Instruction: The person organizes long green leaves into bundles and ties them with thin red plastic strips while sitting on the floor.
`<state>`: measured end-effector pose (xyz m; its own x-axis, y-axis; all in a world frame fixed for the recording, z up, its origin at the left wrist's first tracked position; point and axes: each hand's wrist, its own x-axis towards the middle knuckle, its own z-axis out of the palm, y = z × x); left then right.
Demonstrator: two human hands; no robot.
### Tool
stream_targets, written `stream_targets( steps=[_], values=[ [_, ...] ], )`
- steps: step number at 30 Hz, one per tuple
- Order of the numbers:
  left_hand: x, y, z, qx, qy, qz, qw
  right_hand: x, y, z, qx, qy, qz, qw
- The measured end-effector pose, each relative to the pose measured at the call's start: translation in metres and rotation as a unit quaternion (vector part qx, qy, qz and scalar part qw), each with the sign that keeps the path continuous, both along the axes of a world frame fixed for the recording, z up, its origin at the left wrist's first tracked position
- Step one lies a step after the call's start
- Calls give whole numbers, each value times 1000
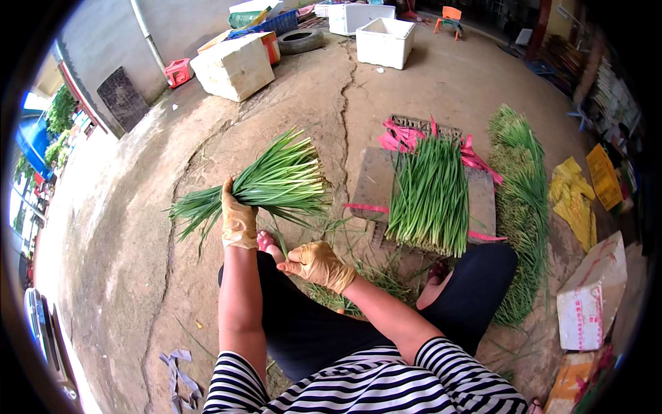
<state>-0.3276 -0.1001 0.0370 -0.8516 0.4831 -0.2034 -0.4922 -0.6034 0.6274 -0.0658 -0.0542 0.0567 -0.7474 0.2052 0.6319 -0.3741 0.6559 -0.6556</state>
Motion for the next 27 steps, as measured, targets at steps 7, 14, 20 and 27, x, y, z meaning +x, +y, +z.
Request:
stream_targets(
  steps=[7,14,20,27],
  values=[
    [14,0,19,-11,-30,8,999,9,56,-36,-287,-94,-256,918],
    [26,6,29,-22,-67,-3,997,0,55,-27,-229,-120,-241,935],
    [11,-4,22,-38,-65,-5,997,24,52,-53,-218,-163,-184,944],
    [-3,-35,20,-41,97,-38,994,84,78,-133,-39,-533,-137,834]
  ],
)
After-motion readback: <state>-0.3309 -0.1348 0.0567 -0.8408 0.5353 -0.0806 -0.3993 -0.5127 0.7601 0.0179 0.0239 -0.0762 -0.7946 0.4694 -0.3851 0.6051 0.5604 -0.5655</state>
